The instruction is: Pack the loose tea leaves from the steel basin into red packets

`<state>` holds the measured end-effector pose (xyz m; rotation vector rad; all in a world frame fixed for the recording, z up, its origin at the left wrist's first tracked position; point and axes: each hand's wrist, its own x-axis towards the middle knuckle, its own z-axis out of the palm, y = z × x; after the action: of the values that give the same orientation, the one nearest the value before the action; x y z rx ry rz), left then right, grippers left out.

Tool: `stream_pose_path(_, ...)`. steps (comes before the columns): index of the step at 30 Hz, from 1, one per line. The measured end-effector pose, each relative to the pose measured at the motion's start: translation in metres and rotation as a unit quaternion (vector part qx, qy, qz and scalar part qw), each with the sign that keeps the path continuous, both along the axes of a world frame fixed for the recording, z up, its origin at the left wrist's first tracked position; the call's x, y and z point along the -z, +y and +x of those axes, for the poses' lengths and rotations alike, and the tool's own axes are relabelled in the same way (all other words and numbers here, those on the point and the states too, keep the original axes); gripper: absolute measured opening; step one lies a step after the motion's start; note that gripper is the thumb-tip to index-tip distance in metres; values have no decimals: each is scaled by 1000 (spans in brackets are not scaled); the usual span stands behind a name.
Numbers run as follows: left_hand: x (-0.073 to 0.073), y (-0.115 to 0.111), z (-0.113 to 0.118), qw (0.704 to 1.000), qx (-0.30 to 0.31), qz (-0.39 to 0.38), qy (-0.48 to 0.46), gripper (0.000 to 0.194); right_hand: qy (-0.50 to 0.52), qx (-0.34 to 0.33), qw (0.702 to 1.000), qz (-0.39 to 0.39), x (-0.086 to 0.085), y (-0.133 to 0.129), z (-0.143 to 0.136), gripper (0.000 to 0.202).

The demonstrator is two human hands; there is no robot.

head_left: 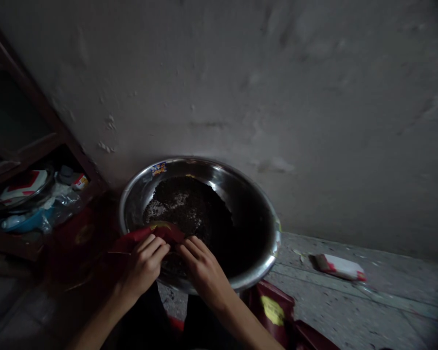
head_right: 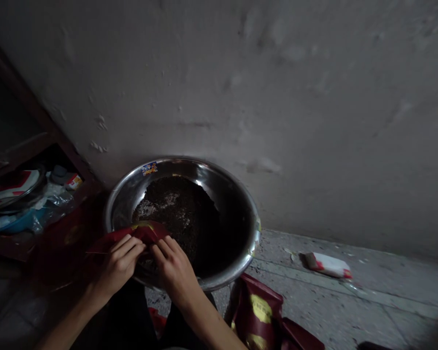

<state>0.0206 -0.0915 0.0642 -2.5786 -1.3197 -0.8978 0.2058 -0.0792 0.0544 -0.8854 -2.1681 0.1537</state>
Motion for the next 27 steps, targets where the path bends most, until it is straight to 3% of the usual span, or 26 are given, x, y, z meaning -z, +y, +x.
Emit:
stream_pose_path(6, -9, -4, -16, 999, 8, -41, -4, 24, 12, 18, 1000, 13, 1, -2, -2, 24)
stream_pose_path(13, 11, 4, -16, 998, -3, 61, 12, 30, -65, 75, 994, 39, 2, -4, -3, 16)
stream_pose_path(15, 10, 2, -16, 998, -9, 64, 11, 29, -28, 94, 995, 18, 5, -4, 3, 12)
stream_pose_path(18, -1, -5, -19, 1000, 1, 10, 3, 24, 86, 120, 987, -66, 11, -7, 12, 4)
stream_pose_path(23, -23, -14, -15, 995, 10, -81, -50, 11, 247, 116, 949, -154, 22, -27, 7, 13)
stream_pose_path(27, -31, -10, -10, 984, -14, -147, -103, 18, 349, 159, 904, -189, 29, -46, -9, 13)
